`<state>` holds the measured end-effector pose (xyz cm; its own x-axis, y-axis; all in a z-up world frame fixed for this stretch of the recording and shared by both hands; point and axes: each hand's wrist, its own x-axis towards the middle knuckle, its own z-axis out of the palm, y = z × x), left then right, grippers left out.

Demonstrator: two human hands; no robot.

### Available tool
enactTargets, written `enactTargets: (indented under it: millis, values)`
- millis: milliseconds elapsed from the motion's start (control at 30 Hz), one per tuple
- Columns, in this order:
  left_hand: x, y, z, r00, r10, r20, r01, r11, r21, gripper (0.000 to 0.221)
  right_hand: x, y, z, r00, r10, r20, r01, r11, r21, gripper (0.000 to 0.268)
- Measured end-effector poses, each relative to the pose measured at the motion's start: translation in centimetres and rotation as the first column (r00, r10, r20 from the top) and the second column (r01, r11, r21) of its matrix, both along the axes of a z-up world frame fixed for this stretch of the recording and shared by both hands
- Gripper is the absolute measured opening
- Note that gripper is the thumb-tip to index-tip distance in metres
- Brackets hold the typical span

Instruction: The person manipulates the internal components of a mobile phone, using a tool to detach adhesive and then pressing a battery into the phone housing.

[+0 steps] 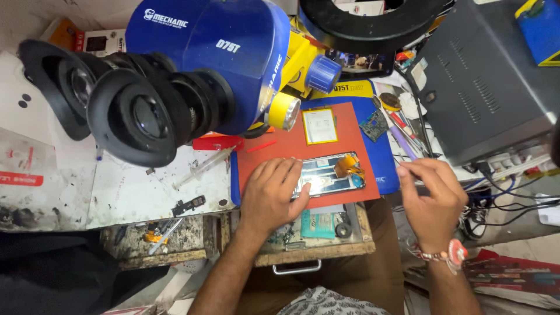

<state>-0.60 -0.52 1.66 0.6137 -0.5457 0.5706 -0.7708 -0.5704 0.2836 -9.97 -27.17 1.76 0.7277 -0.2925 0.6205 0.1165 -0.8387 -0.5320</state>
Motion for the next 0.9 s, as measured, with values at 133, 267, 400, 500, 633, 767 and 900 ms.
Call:
enactTargets:
  millis: [133, 267, 400, 500, 633, 767, 900]
  values:
    - [-0.1, 0.0, 0.0, 1.000, -0.005, 0.002, 0.005, 1.000, -0.009, 0.042, -1.6, 0.2, -0.7, 0.995, -0.082, 0.051, 0.086, 0.992, -0.092, 0.007]
    - [0.1, 0.0, 0.0, 1.000, -0.006, -0.018, 0.006, 1.000, -0.012, 0.040, -2.5, 0.5, -1.4, 0.994, -0.110, 0.025, 0.112, 0.991, -0.069, 0.007]
    - [0.3, 0.0, -0.1, 0.999, -0.020, -0.039, 0.020, 1.000, -0.001, 0.040, -1.8, 0.3, -1.8, 0.997, -0.079, -0.019, 0.081, 0.990, 0.115, 0.017]
    - [0.2, 0.1, -0.1, 0.999, -0.033, -0.031, 0.033, 0.999, 0.001, 0.042, -2.7, 0.5, -1.6, 0.994, -0.112, 0.016, 0.104, 0.960, 0.260, 0.022]
    - [0.4, 0.1, -0.2, 0.999, -0.040, -0.035, 0.040, 0.999, 0.011, 0.048, -3.6, 0.5, -1.6, 0.991, -0.131, 0.004, 0.129, 0.979, 0.157, 0.032]
    - [0.3, 0.2, 0.0, 0.998, -0.046, -0.045, 0.047, 0.999, 0.007, 0.061, -2.7, -0.8, -1.7, 0.992, -0.123, 0.018, 0.123, 0.992, 0.008, 0.034]
    - [0.2, 0.5, 0.1, 0.991, -0.060, -0.118, 0.061, 0.998, 0.006, 0.071, -2.4, -1.4, -1.6, 0.994, -0.104, 0.012, 0.104, 0.994, 0.016, 0.033]
